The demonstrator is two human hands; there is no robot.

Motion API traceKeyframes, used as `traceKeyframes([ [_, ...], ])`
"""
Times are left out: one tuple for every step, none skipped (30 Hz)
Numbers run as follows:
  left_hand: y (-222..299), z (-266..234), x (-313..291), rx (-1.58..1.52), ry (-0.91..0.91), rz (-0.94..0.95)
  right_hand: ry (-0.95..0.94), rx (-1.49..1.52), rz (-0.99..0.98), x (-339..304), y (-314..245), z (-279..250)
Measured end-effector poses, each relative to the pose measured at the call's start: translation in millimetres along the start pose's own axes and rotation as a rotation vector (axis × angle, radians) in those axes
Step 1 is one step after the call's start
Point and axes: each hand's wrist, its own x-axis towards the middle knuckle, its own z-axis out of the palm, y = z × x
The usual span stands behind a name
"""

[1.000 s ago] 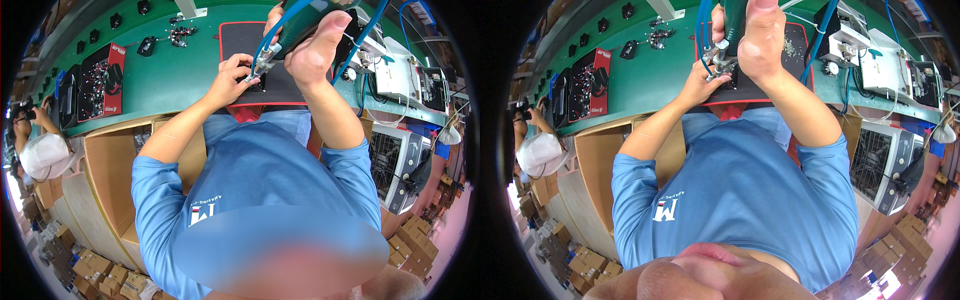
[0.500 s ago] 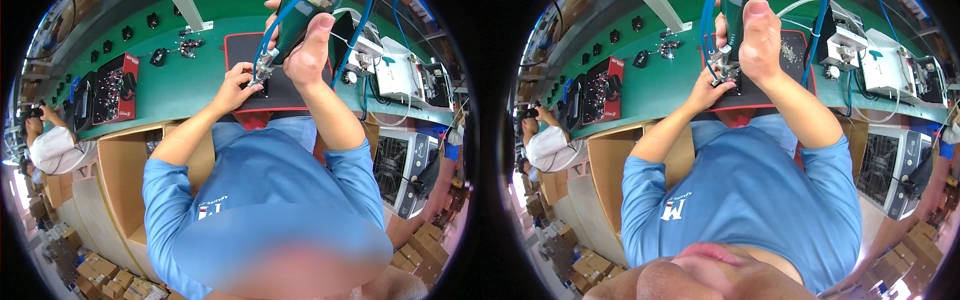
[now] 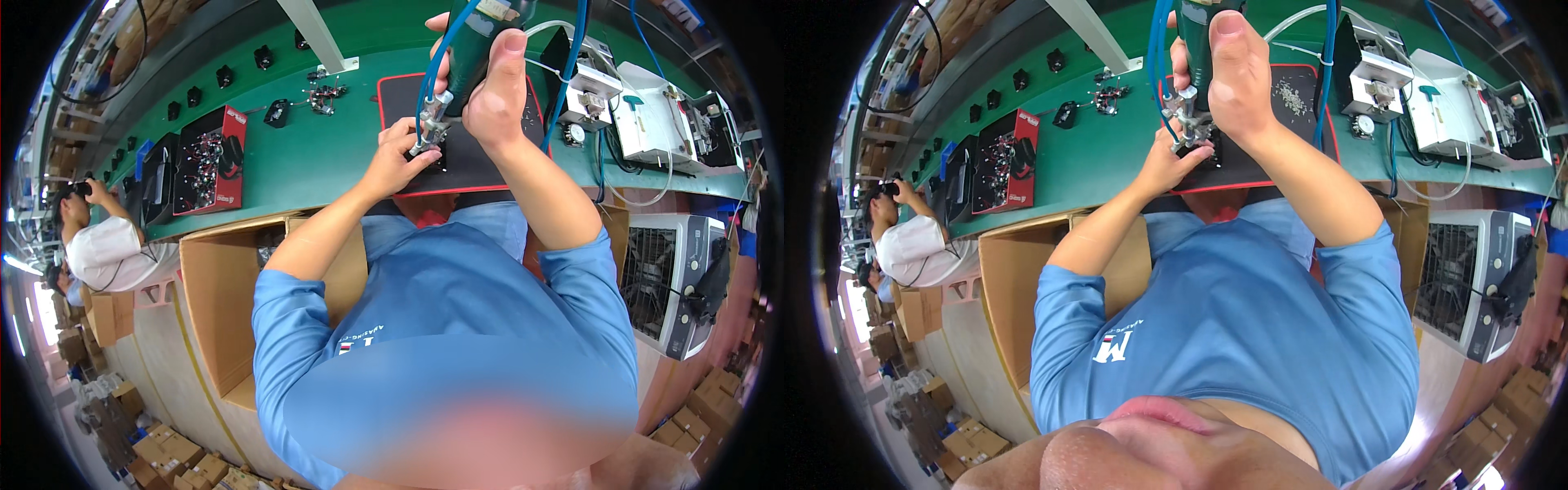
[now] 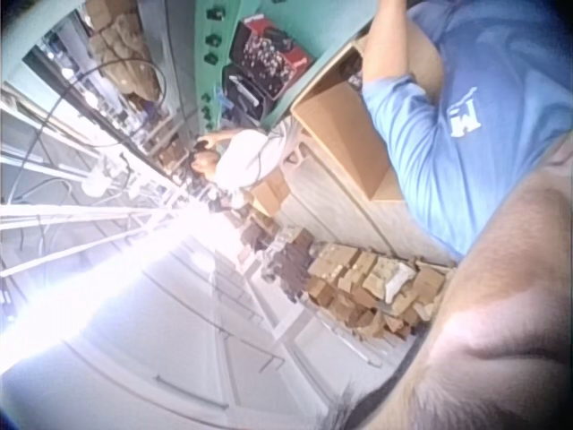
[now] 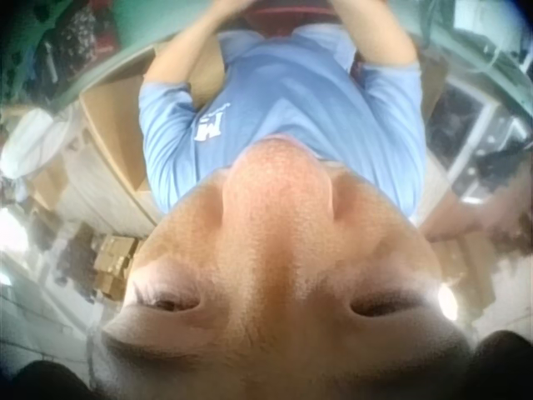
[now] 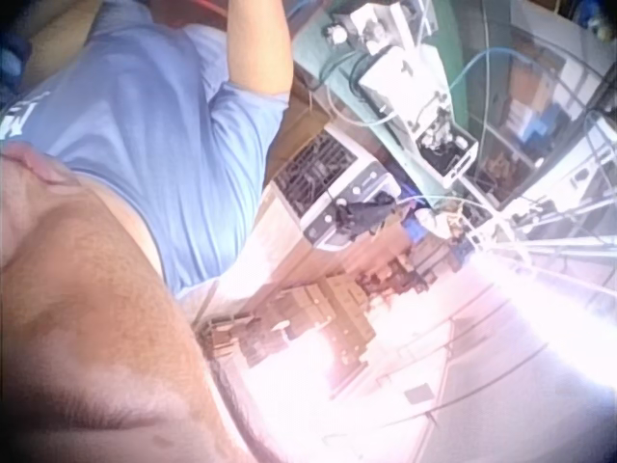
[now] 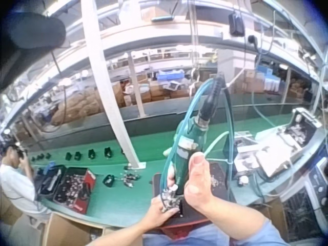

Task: Manually assemble electronic components into housings and secure with an electric screwdriver.

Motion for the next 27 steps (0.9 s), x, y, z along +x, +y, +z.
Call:
traceKeyframes([
  [-2, 0, -2, 0.071, -0.001, 0.005, 0.012, 0.068, -0.019, 0, 2, 0],
  [-5, 0, -3, 0.067, -0.002, 0.004, 0.013, 0.064, -0.016, 0, 2, 0],
  [-5, -2, -2, 0.074, -0.002, 0.012, 0.013, 0.061, -0.028, 1, 2, -1],
  [-4, -3, -1, 0.081, -0.002, 0.020, 0.014, 0.057, -0.039, 2, 2, -1],
  [-3, -3, 2, 0.091, -0.006, 0.026, 0.018, 0.055, -0.034, 3, 1, -2],
  [-2, -3, 2, 0.084, -0.009, 0.019, 0.019, 0.062, -0.030, 2, 1, -2],
  [-2, -3, 2, 0.096, 0.000, 0.037, 0.020, 0.068, -0.025, 2, 0, -3],
  [-3, -3, 3, 0.109, 0.008, 0.054, 0.025, 0.066, -0.015, 3, -2, -1],
  [-5, -3, 5, 0.079, 0.015, 0.056, 0.031, 0.068, -0.022, 6, -5, 1],
  [-7, -2, 4, 0.072, 0.013, 0.050, 0.036, 0.069, -0.029, 8, -5, 2],
  [-7, -1, 2, 0.067, 0.013, 0.028, 0.034, 0.085, -0.019, 7, -3, 0],
  [-7, -2, 3, 0.065, 0.016, 0.011, 0.034, 0.083, -0.015, 7, -1, 0],
  [-6, -1, 4, 0.072, 0.024, 0.039, 0.038, 0.098, -0.011, 8, 1, -1],
  [-6, 0, 4, 0.071, 0.027, 0.037, 0.041, 0.115, -0.006, 8, 2, -1],
  [-6, 1, 4, 0.014, 0.034, 0.012, 0.036, 0.118, -0.003, 8, 3, 0],
  [-5, 1, 4, -0.041, 0.042, -0.012, 0.030, 0.118, -0.007, 7, 4, 1],
  [-4, 0, 4, -0.036, 0.050, -0.016, 0.022, 0.120, -0.011, 7, 4, 1],
  [-1, -4, 4, 0.018, 0.053, 0.039, 0.012, 0.134, -0.012, 7, 4, 2],
  [1, -7, 5, 0.075, 0.057, 0.092, 0.035, 0.179, 0.044, 6, 4, 1],
  [-1, -3, 4, 0.048, 0.034, 0.077, 0.055, 0.226, 0.101, 5, 4, -3],
  [-1, -1, 6, 0.053, 0.042, 0.099, -0.004, 0.366, 0.048, 2, 15, -11],
  [-1, 0, 5, 0.066, 0.060, 0.113, 0.027, 0.031, 0.022, 8, -4, -6],
  [-1, -1, 5, 0.041, 0.065, 0.106, 0.039, 0.015, 0.040, 9, -6, -4],
  [0, 1, 5, 0.011, 0.065, 0.100, 0.055, -0.006, 0.059, 7, -7, -5],
  [3, 3, 4, -0.045, 0.047, 0.047, 0.050, -0.001, 0.048, 8, -7, -7],
  [5, 3, 4, -0.095, 0.047, 0.022, 0.045, 0.002, 0.038, 8, -8, -6],
  [6, 3, 3, -0.096, 0.053, 0.030, 0.022, -0.057, 0.032, 9, -12, -4],
])
